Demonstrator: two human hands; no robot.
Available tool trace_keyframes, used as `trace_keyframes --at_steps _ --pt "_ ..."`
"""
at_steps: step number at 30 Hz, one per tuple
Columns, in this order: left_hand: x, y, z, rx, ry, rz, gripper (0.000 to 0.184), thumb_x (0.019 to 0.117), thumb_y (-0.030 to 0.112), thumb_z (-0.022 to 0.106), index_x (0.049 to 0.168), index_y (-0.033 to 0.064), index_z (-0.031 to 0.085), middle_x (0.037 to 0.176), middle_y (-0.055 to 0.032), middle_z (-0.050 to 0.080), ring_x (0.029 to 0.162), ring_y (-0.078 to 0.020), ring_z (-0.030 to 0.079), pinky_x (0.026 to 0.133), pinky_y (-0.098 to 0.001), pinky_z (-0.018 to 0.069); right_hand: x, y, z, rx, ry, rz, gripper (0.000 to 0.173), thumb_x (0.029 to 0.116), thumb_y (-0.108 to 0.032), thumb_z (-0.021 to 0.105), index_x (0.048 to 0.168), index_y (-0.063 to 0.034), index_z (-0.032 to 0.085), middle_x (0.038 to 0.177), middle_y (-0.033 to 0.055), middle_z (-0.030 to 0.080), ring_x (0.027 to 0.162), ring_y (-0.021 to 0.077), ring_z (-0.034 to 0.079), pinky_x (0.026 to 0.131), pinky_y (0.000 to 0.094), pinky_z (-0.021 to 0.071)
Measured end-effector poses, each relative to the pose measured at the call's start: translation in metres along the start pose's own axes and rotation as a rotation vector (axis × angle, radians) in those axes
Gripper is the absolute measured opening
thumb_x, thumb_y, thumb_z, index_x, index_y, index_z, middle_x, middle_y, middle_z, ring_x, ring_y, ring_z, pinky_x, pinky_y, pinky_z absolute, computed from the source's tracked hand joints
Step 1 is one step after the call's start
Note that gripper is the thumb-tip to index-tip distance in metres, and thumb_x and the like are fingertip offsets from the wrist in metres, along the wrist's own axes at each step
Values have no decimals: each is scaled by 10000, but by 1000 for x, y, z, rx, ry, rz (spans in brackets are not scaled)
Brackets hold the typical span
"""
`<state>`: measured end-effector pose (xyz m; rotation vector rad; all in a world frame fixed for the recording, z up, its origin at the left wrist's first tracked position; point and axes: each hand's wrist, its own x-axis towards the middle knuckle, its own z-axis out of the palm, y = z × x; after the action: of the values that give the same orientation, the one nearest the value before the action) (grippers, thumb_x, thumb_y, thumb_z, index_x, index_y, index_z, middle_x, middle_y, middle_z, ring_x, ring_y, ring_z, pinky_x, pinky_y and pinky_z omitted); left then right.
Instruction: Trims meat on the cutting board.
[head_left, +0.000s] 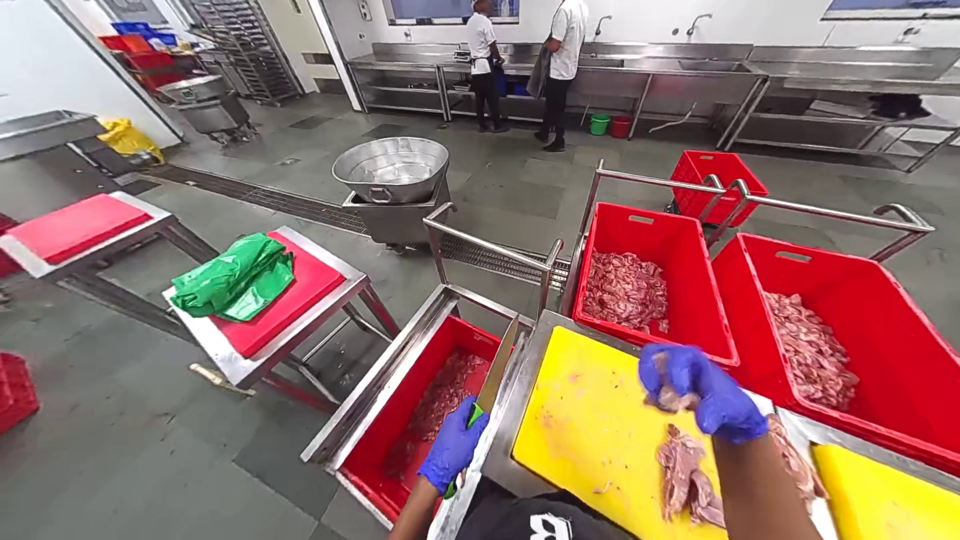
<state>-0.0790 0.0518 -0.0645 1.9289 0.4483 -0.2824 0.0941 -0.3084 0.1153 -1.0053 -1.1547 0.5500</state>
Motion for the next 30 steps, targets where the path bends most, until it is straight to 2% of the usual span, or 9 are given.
trace_keyframes --at_steps 4,8,10,12,14,15,17,21,30 --pt "0 9 -5 51 17 38 401 1030 346 583 1291 42 608 855 -147 683 664 -246 665 681 -469 583 21 -66 14 -780 578 -564 274 939 -249 729 1179 -372 683 1210 -140 650 1126 66 631 932 237 555" --pt "-3 6 -5 46 43 46 382 1026 336 586 1267 42 617 837 -145 676 646 -243 658 660 -465 579 26 -78 -6 -1449 1100 -974 110 1019 -91 597 1109 -144 630 1059 16 659 1102 138 629 972 320 498" --pt "-3 4 -7 75 16 91 394 1022 342 581 1266 36 620 833 -144 675 654 -247 656 672 -470 575 18 -70 -47 -1631 1183 -980 117 1004 -48 608 1091 -115 649 1091 33 664 1144 123 619 1001 309 494" --pt "-2 4 -9 144 -22 138 397 1018 352 584 1256 40 635 873 -154 694 721 -265 679 733 -493 576 3 -47 -100 -1764 1115 -693 101 1006 -116 634 1107 -108 639 1142 126 620 1168 202 592 1009 334 482" --pt "-2 6 -12 200 -65 148 391 1023 351 583 1261 46 640 919 -164 706 804 -282 697 799 -513 572 -31 -8 -145 -1730 992 52 366 987 -203 644 1326 -65 647 1396 309 542 1353 458 478 1130 553 392" --pt "-3 6 -12 220 -82 149 391 1024 350 580 1265 47 640 932 -167 710 832 -288 701 820 -517 569 -50 8 -157 -1609 858 516 596 956 -210 682 1509 -93 495 1554 335 377 1451 553 314 1154 689 301" --pt "-1 8 -15 242 -84 167 400 1026 360 572 1272 52 639 941 -171 713 852 -291 708 832 -521 569 -82 43 -167 -1348 651 970 835 889 -154 785 1601 -122 351 1583 325 341 1441 571 321 1113 747 320" --pt "0 1 -21 213 -4 174 403 1018 362 588 1271 54 647 932 -163 720 857 -284 713 838 -522 573 -139 82 -115 -1048 545 1105 640 906 -107 760 1496 -80 516 1503 235 510 1409 399 473 1171 591 363" --pt "9 4 -17 210 35 171 407 1003 357 590 1224 20 643 773 -116 671 619 -221 652 638 -473 576 -203 118 -24 -927 530 1234 600 782 -97 803 1362 -109 646 1309 293 591 1224 483 551 1026 657 436"
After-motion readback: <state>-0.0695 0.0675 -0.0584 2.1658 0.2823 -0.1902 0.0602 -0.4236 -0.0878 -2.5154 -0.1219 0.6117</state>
